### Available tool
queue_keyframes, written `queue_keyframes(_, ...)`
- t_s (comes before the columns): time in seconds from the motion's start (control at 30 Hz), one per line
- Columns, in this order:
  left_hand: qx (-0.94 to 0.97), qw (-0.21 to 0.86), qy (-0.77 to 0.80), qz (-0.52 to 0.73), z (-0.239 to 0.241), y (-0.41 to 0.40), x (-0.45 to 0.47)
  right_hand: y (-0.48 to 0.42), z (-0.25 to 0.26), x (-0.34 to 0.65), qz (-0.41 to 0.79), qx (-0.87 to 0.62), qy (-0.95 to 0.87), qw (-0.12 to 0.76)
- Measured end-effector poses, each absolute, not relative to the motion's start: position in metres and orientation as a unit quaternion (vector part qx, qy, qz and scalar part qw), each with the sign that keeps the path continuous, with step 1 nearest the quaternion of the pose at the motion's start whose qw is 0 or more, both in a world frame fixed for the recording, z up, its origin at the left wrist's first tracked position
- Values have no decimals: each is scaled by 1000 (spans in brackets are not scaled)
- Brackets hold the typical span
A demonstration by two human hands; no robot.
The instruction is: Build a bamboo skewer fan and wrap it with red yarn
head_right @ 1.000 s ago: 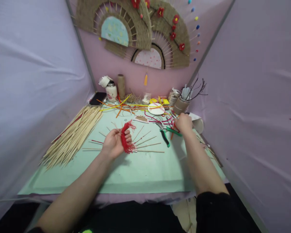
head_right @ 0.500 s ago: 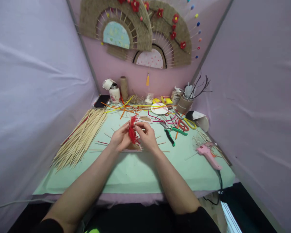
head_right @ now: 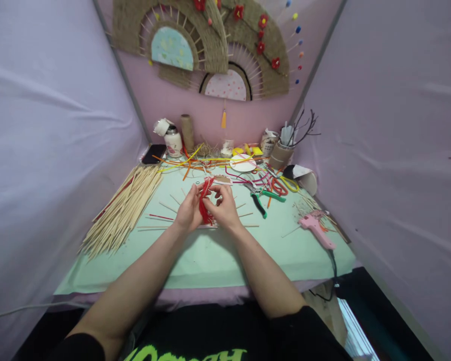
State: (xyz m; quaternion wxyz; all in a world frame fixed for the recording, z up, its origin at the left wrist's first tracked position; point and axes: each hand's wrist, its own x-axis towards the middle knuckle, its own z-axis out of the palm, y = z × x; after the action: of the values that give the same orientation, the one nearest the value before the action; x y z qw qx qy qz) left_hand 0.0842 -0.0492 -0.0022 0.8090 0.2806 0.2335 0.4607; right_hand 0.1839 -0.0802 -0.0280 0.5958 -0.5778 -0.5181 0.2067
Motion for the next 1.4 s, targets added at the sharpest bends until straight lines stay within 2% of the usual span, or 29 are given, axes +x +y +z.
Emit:
queue_keyframes(0.17,298,778,233,502,-10,-50,88,-79,-32,182,187,-596,-516,585)
queue_keyframes(0.4,331,783,215,481,-19,-47,90,-77,-36,188,193,-583,-527,588)
queue_keyframes(0.47,373,739,263,495,-23,-42,87,-78,-35,191,183,-586,-514,598)
queue_keyframes(0.57,484,597,370,521,-26,-35,79,-79,-32,195,168,-593,-500,608)
queue_keyframes(0.67,576,514,396,498,-28,-32,72,-80,-30,197,162,-595,-508,601)
queue_keyframes(0.97,631,487,397,455,-30,-26,70,-79,-32,203,202,-582,-532,581)
queue_keyframes(1.17,541,618,397,409,-20,-31,72,-79,-33,205,232,-570,-509,602)
queue_keyframes(1.4,598,563,399,408,-19,-33,72,-82,-27,201,273,-557,-517,590)
